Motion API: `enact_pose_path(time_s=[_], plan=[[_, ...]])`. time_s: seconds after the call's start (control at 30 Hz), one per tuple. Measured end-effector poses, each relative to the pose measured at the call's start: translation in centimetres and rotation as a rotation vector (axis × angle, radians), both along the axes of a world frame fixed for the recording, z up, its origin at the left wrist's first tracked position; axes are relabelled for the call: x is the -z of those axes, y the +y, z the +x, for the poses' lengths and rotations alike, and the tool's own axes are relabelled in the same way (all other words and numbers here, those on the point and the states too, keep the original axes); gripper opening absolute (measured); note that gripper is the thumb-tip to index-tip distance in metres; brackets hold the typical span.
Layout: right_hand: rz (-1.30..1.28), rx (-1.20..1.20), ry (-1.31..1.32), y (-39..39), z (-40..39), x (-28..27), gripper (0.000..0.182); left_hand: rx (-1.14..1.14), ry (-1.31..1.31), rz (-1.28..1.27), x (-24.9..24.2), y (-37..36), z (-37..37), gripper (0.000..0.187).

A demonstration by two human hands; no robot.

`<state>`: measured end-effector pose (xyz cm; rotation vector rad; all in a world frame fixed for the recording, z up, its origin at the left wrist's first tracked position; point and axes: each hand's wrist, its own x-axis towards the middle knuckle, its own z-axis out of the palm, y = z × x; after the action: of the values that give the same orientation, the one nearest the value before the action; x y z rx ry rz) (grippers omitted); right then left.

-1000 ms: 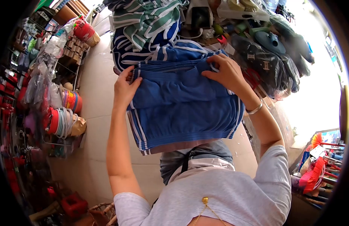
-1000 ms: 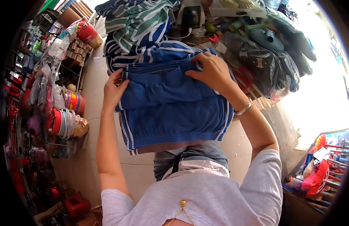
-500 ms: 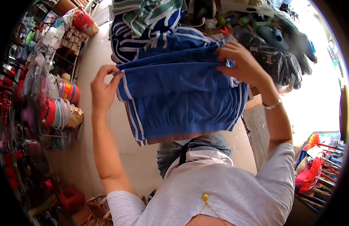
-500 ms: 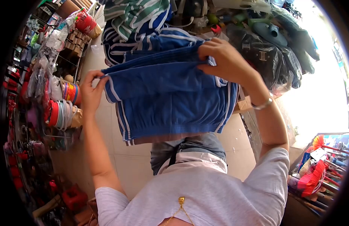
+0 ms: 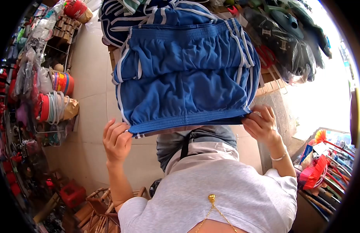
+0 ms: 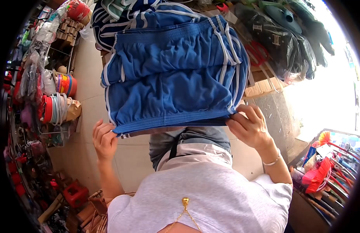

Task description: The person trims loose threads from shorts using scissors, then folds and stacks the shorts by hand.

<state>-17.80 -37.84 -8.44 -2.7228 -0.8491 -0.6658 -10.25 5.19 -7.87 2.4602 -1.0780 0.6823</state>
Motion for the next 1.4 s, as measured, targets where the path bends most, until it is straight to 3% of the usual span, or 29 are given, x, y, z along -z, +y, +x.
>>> enact_pose_path(time_s=[0.13,0.2,0.33,0.53,0.67,0.8,0.87,0.97,1.07,1.13,1.23,1.27,1.33,1.37,1.4], plan=[[0.078,-0.024,-0.074,0.8,-1.1,1.8,0.021,-0.004,-0.079,-0.075,1.1,0.8,-0.7,0.029],[0.024,0.009,0.027,1.0,-1.2,3.0,0.026,-0.076,-0.049,0.111,0.4,0.4,-1.0,0.035],[0.093,0.041,-0.013,0.9,-1.8,4.0,0.03,-0.058,0.028,0.099,-0.3,-0.3,-1.1,0.039],[0.08,0.054,-0.118,0.2,0.2,1.3,0.023,-0.046,0.119,0.058,-2.3,-1.4,0.1,0.027],[0.19,-0.012,-0.352,-0.1,-0.2,0.7,0.025,-0.072,-0.101,-0.078,-2.9,-1.1,0.6,0.024],[0.071,-0.158,0.001,0.0,-0.5,2.7,0.02,-0.016,0.127,0.172,-2.3,0.0,0.1,0.021],[0.268,-0.193,0.001,0.0,-0.7,2.8,0.017,0.001,0.355,0.045,-3.5,-0.3,-0.1,0.022],[0.461,-0.048,-0.148,-1.3,2.2,1.6,0.025,0.031,0.378,-0.165,-4.7,-0.1,1.8,0.024],[0.544,0.127,-0.12,-2.7,9.2,-1.7,0.035,-0.089,0.327,-0.187,-5.7,-2.2,6.9,0.029],[0.647,0.309,-0.009,-3.0,14.1,-2.6,0.053,-0.133,0.398,-0.286,-5.5,-4.7,11.8,0.037],[0.696,0.443,0.18,-5.7,21.9,0.5,0.057,-0.152,0.533,-0.465,-1.5,-6.5,20.3,0.052],[0.696,0.43,0.163,-6.1,22.8,0.8,0.057,-0.159,0.629,-0.465,-1.1,-7.1,22.1,0.055],[0.879,0.374,0.512,-6.1,23.9,-0.1,0.056,-0.196,0.587,-0.396,-1.2,-8.5,23.2,0.049],[0.845,0.378,0.465,-6.3,23.9,-0.1,0.042,-0.197,0.576,-0.401,-1.3,-8.7,23.5,0.049],[0.844,0.375,0.464,-6.0,23.5,-0.5,0.042,-0.236,0.585,-0.41,-2.2,-9.1,22.8,0.042]])
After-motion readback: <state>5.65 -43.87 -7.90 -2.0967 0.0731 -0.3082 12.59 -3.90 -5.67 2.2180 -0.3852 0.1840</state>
